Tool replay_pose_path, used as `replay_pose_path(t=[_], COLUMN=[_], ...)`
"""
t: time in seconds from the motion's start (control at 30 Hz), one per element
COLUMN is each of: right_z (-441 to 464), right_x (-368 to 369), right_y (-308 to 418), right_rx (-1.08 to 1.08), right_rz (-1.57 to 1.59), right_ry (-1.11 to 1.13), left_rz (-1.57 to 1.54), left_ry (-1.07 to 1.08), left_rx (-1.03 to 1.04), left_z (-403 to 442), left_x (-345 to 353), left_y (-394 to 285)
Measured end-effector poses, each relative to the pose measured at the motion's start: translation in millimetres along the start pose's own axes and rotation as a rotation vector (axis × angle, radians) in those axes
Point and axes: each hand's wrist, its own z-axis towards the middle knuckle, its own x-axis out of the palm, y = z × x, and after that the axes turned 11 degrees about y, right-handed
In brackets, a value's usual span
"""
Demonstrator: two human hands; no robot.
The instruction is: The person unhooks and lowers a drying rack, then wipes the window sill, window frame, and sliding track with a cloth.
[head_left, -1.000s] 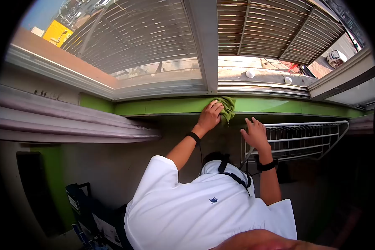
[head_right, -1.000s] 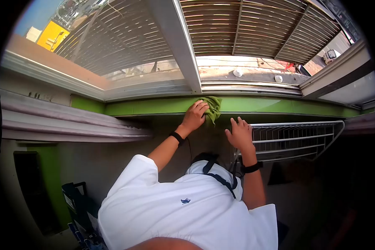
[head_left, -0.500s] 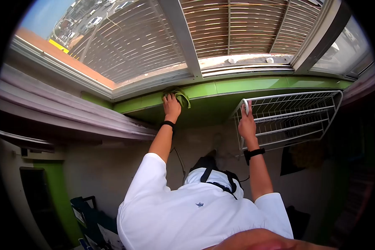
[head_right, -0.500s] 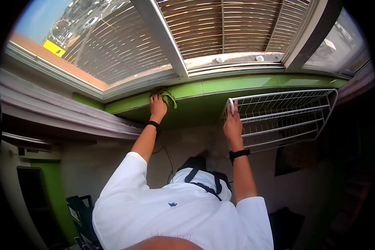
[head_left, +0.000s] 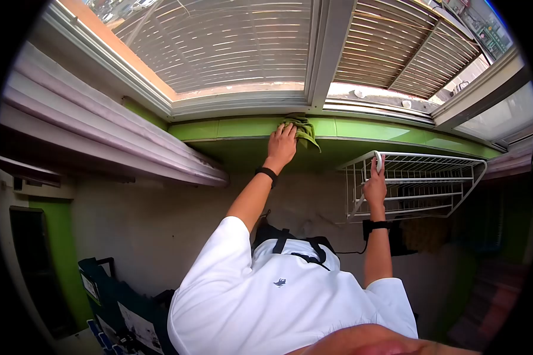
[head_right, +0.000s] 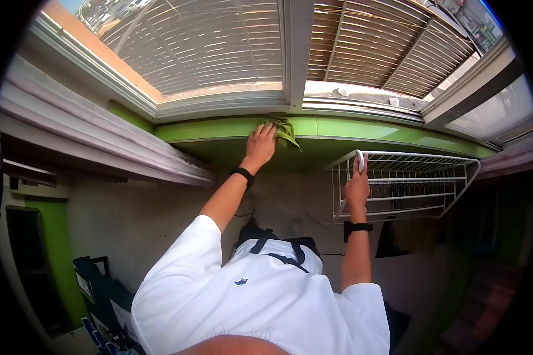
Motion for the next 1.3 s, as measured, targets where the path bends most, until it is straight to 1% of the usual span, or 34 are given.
replay_pose_path(t=[0.03,0.1,0.13,0.17,0.23,0.27,0.33,0.37,0.43,0.47,0.5,0.57,0.63,0.7,0.77,0.8,0.87,0.9,0.97,1.03,1.1,1.17,1.2,1.3], right_z=[-1,-1,-2,-2,-1,0,-6,-11,-22,-24,-23,-20,-5,8,18,24,35,40,50,67,76,91,97,105], right_x=[2,8,8,7,38,52,77,85,106,124,113,75,87,79,89,86,68,66,64,75,87,95,101,105], right_y=[1,7,11,16,-14,-24,-36,-32,-27,-23,21,129,179,240,274,292,325,334,342,333,320,305,293,282], right_rx=[0.034,0.161,0.171,0.236,0.281,0.288,0.528,0.533,0.426,0.391,0.319,0.176,-0.035,-0.192,-0.414,-0.407,-0.629,-0.624,-0.621,-0.568,-0.496,-0.338,-0.299,-0.35], right_rz=[0.044,0.021,0.001,-0.028,-0.048,-0.061,-0.204,-0.21,0.044,0.064,0.125,0.25,0.333,0.299,0.365,0.366,0.197,0.197,0.06,0.043,0.015,0.012,0.02,-0.063], right_ry=[0.028,0.088,0.089,0.146,0.277,0.275,0.695,0.696,0.797,0.798,0.785,0.767,0.776,0.774,0.603,0.618,0.388,0.399,0.297,0.258,0.225,0.208,0.246,0.308], left_rz=[0.005,-0.001,-0.016,-0.032,-0.049,-0.059,-0.062,-0.049,-0.047,-0.049,-0.05,-0.06,-0.037,-0.074,-0.057,-0.06,-0.034,-0.037,-0.007,-0.042,0.006,-0.038,-0.057,-0.114], left_ry=[0.003,-0.015,-0.017,-0.018,0.014,0.044,0.023,-0.002,-0.013,-0.032,-0.05,-0.058,-0.117,-0.133,-0.245,-0.23,-0.25,-0.239,-0.279,-0.235,-0.26,-0.232,-0.227,-0.193], left_rx=[0.018,0.022,-0.007,-0.036,-0.068,-0.101,-0.093,-0.088,-0.1,-0.12,-0.142,-0.176,-0.257,-0.304,-0.433,-0.439,-0.508,-0.511,-0.543,-0.559,-0.585,-0.52,-0.479,-0.417], left_z=[-4,-10,-13,-17,-25,-29,-40,-44,-54,-60,-67,-80,-89,-101,-109,-112,-118,-118,-117,-111,-100,-86,-76,-58], left_x=[-1,-4,-6,-11,-25,-33,-37,-40,-48,-53,-58,-65,-75,-79,-78,-78,-79,-76,-70,-68,-60,-56,-54,-49], left_y=[10,37,52,68,99,117,154,174,206,221,233,254,272,293,314,320,324,324,321,312,299,279,265,220])
